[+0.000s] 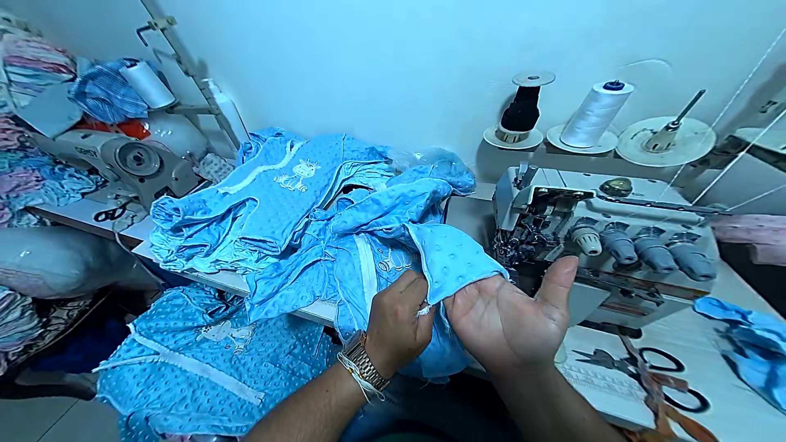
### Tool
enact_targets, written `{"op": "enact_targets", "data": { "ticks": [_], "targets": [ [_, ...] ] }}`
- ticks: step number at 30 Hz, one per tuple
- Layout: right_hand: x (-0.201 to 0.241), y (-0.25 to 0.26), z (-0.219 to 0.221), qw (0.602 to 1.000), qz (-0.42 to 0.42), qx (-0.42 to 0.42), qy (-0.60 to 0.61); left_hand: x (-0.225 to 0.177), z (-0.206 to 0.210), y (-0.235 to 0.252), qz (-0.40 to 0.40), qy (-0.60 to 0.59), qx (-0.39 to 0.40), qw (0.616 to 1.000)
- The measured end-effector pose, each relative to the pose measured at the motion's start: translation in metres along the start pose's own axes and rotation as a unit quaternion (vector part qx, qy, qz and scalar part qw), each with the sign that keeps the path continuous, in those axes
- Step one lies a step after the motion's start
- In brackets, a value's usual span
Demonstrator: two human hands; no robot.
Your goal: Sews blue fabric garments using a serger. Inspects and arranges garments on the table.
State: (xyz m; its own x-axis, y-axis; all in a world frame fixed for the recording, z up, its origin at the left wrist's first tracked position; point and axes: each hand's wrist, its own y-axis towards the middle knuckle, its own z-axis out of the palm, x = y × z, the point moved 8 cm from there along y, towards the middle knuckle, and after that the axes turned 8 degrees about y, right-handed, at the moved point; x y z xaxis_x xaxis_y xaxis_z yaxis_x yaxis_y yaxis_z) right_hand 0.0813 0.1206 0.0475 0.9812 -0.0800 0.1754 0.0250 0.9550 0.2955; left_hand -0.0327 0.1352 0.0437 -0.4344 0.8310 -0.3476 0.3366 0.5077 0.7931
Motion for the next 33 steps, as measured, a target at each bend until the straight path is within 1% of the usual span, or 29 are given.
{"op": "enact_targets", "data": {
  "ticks": [2,5,6,8,9,10,11,12,13,14,15,16,17,18,19,20,21,22,24,26,28,31,33],
  "targets": [
    [0.004,0.0,0.003,1.0,-0.02,-0.002,0.008,-0.003,0.003,-0.005,-0.006,-0.067,-0.003,0.998],
    [0.002,0.0,0.004,0.999,-0.037,-0.016,0.012,0.0,0.022,-0.017,-0.087,-0.168,0.053,0.981],
    [-0.002,-0.001,0.004,0.999,-0.039,-0.022,0.005,0.0,0.025,-0.017,-0.113,-0.197,0.061,0.972],
    [-0.007,-0.004,0.008,0.998,-0.049,-0.023,-0.024,0.0,0.02,-0.011,-0.129,-0.211,0.036,0.968],
    [-0.008,-0.006,0.01,0.997,-0.049,-0.018,-0.054,0.0,0.014,-0.006,-0.117,-0.186,0.018,0.975],
    [-0.006,-0.009,0.012,0.993,-0.044,-0.02,-0.11,0.0,0.007,-0.001,-0.09,-0.154,0.0,0.984],
    [-0.004,-0.014,0.013,0.98,-0.032,-0.038,-0.194,0.0,-0.002,0.004,-0.061,-0.125,-0.013,0.99],
    [-0.002,-0.019,0.012,0.955,-0.013,-0.062,-0.289,-0.003,-0.012,0.01,-0.031,-0.103,-0.015,0.994],
    [-0.001,-0.024,0.012,0.915,0.016,-0.059,-0.398,-0.006,-0.021,0.017,-0.003,-0.081,-0.008,0.997],
    [0.001,-0.028,0.014,0.854,0.025,-0.029,-0.52,-0.011,-0.029,0.025,0.021,-0.062,0.007,0.998],
    [0.005,-0.03,0.019,0.764,-0.005,0.012,-0.645,-0.015,-0.035,0.032,0.038,-0.049,0.03,0.998],
    [0.008,-0.031,0.027,0.659,-0.069,0.047,-0.747,-0.018,-0.039,0.04,0.049,-0.038,0.059,0.996],
    [0.011,-0.033,0.037,0.566,-0.146,0.066,-0.809,-0.02,-0.043,0.047,0.057,-0.03,0.085,0.994],
    [0.013,-0.033,0.046,0.491,-0.218,0.076,-0.84,-0.022,-0.046,0.055,0.063,-0.022,0.108,0.992],
    [0.014,-0.031,0.054,0.439,-0.267,0.08,-0.854,-0.023,-0.047,0.063,0.067,-0.015,0.13,0.989],
    [0.016,-0.027,0.06,0.407,-0.299,0.081,-0.859,-0.024,-0.049,0.072,0.07,-0.011,0.151,0.986],
    [0.018,-0.021,0.064,0.388,-0.317,0.082,-0.862,-0.022,-0.048,0.08,0.071,-0.016,0.17,0.983],
    [0.02,-0.014,0.067,0.378,-0.325,0.086,-0.863,-0.019,-0.045,0.089,0.073,-0.026,0.186,0.979],
    [0.023,0.0,0.069,0.378,-0.323,0.095,-0.862,-0.014,-0.037,0.102,0.073,-0.04,0.225,0.971],
    [0.026,0.01,0.068,0.388,-0.329,0.107,-0.854,-0.013,-0.03,0.112,0.054,-0.027,0.262,0.963],
    [0.03,0.017,0.065,0.397,-0.341,0.103,-0.846,-0.016,-0.027,0.119,0.039,0.007,0.289,0.956],
    [0.037,0.022,0.062,0.404,-0.353,0.081,-0.84,-0.022,-0.027,0.124,0.057,0.07,0.279,0.956],
    [0.039,0.024,0.061,0.405,-0.352,0.081,-0.84,-0.027,-0.029,0.123,0.096,0.104,0.245,0.959]
  ]
}}
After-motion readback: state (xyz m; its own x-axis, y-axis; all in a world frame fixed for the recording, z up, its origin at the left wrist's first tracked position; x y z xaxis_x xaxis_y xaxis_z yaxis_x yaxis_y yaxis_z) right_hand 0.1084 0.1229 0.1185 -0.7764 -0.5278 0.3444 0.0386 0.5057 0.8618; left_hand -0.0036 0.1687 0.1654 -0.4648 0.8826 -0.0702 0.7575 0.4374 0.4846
